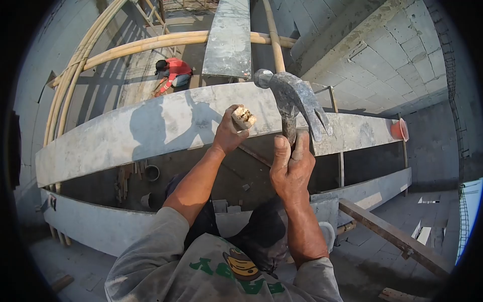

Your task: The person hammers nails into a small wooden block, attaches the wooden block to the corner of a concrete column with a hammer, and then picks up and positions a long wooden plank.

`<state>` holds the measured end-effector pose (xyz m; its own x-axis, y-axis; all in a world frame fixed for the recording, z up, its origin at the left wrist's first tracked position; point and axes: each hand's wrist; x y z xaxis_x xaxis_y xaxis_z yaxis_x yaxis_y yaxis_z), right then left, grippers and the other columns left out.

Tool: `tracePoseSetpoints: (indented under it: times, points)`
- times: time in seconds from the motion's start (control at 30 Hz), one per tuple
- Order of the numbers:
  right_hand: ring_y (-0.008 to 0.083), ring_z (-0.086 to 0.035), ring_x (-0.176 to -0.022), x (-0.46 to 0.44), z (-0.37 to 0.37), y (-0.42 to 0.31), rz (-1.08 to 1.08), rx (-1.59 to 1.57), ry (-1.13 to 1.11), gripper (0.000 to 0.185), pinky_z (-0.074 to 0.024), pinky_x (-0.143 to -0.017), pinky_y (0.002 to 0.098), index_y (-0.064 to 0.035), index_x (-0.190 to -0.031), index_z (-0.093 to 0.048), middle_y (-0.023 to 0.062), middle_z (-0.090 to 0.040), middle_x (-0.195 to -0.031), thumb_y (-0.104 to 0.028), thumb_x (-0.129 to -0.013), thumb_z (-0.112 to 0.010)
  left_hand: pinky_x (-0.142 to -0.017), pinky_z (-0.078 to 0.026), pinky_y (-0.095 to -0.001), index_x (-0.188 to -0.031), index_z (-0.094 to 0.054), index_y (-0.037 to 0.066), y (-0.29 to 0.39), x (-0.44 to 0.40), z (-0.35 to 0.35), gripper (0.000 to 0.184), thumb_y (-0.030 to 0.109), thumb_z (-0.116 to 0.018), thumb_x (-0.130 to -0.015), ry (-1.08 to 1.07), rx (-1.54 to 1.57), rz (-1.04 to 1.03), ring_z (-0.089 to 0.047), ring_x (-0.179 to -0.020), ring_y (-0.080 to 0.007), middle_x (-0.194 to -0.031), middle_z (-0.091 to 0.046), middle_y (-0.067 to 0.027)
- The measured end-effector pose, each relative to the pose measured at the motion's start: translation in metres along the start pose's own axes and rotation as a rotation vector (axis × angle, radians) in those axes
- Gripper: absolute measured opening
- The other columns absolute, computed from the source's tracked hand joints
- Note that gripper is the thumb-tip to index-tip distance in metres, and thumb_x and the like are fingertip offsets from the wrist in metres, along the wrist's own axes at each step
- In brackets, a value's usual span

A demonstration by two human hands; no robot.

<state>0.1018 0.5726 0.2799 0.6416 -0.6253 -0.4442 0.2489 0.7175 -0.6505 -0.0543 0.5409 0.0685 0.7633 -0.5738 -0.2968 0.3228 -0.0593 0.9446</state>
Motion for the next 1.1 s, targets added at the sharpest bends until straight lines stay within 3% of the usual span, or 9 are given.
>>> tracePoseSetpoints:
  times: [0.13,0.17,0.43,0.53,0.7,0.87,0.93,1.03,1.1]
  points:
    - [0.0418,-0.059,-0.056,0.018,-0.025,0.049,0.145,0.346,-0.100,0.027,-0.0460,-0.051,0.0452,0.0000,-0.091,-0.051,0.0203,-0.058,-0.063,-0.026,-0.094,-0.058,-0.098,-0.044,-0.0395,-0.131,-0.038,0.007,-0.001,-0.002,0.002,0.076,0.013,-0.072,-0.064,-0.031,-0.048,0.033,-0.053,-0.116,-0.0334,-0.125,-0.052,-0.0165]
    - [0.0448,-0.059,-0.058,0.020,-0.032,0.058,0.020,0.492,-0.301,0.029,-0.0455,-0.051,0.0496,-0.0017,-0.089,-0.050,0.0229,-0.058,-0.062,-0.029,-0.093,-0.059,-0.098,-0.044,-0.0381,-0.133,-0.036,0.008,-0.001,-0.001,0.002,0.077,0.013,-0.072,-0.065,-0.021,-0.085,0.003,-0.053,-0.116,-0.0319,-0.125,-0.053,-0.0160]
    - [0.0455,-0.058,-0.056,0.012,-0.023,0.030,0.059,0.099,-0.094,0.029,-0.0447,-0.051,0.0480,0.0001,-0.097,-0.050,0.0220,-0.058,-0.061,-0.027,-0.093,-0.058,-0.100,-0.042,-0.0361,-0.136,-0.036,0.004,0.006,0.004,-0.004,0.080,0.014,-0.073,-0.066,-0.061,-0.138,-0.006,-0.053,-0.117,-0.0309,-0.125,-0.053,-0.0166]
    - [0.0456,-0.059,-0.060,0.026,-0.031,0.053,0.138,0.249,-0.112,0.029,-0.0449,-0.052,0.0484,-0.0004,-0.098,-0.049,0.0229,-0.058,-0.064,-0.028,-0.093,-0.058,-0.101,-0.042,-0.0358,-0.136,-0.037,0.004,0.005,0.000,0.003,0.079,0.014,-0.074,-0.066,-0.060,-0.078,0.009,-0.053,-0.117,-0.0298,-0.126,-0.053,-0.0165]
    - [0.0425,-0.058,-0.062,0.035,-0.024,0.060,-0.170,0.115,-0.266,0.039,-0.0444,-0.056,0.0448,0.0013,-0.085,-0.052,0.0220,-0.054,-0.061,-0.036,-0.094,-0.056,-0.099,-0.043,-0.0413,-0.133,-0.038,0.006,0.005,-0.001,0.002,0.078,0.016,-0.076,-0.065,-0.061,-0.101,-0.043,-0.052,-0.117,-0.0350,-0.127,-0.052,-0.0172]
    - [0.0152,-0.044,-0.060,0.054,0.006,0.082,-0.492,-0.058,-0.217,0.043,-0.0412,-0.056,0.0351,0.0008,-0.082,-0.053,0.0110,-0.048,-0.062,-0.040,-0.094,-0.057,-0.095,-0.044,-0.0375,-0.134,-0.033,0.002,0.016,-0.011,0.016,0.080,0.021,-0.076,-0.069,0.135,0.089,0.250,-0.054,-0.114,-0.0307,-0.123,-0.053,-0.0202]
    - [0.0167,-0.044,-0.063,0.067,0.026,0.108,-0.530,-0.001,-0.199,0.042,-0.0419,-0.059,0.0347,0.0017,-0.081,-0.053,0.0115,-0.049,-0.065,-0.038,-0.094,-0.058,-0.094,-0.044,-0.0362,-0.135,-0.030,-0.001,0.018,-0.020,0.029,0.084,0.021,-0.077,-0.070,0.230,0.254,0.427,-0.054,-0.113,-0.0294,-0.122,-0.052,-0.0221]
    - [0.0216,-0.052,-0.059,0.090,0.059,0.158,-0.658,0.180,-0.261,0.040,-0.0420,-0.059,0.0394,0.0020,-0.078,-0.056,0.0148,-0.052,-0.062,-0.036,-0.093,-0.057,-0.094,-0.045,-0.0371,-0.140,-0.022,-0.004,0.010,-0.029,0.041,0.097,0.031,-0.081,-0.071,0.435,0.318,0.308,-0.053,-0.114,-0.0270,-0.125,-0.050,-0.0213]
    - [0.0216,-0.055,-0.060,0.120,0.070,0.197,-0.926,0.098,-0.289,0.043,-0.0425,-0.058,0.0381,0.0026,-0.075,-0.057,0.0088,-0.055,-0.062,-0.038,-0.090,-0.059,-0.095,-0.045,-0.0383,-0.141,-0.025,-0.003,0.021,-0.029,0.050,0.097,0.039,-0.080,-0.074,0.504,0.420,0.274,-0.051,-0.117,-0.0255,-0.130,-0.048,-0.0166]
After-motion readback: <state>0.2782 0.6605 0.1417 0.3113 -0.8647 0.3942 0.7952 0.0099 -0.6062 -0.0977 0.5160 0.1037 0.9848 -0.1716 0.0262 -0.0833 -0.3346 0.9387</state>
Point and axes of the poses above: each hand's wrist, its own x-axis away from the middle knuckle, its own z-axis out of the back of the hand, y = z × x
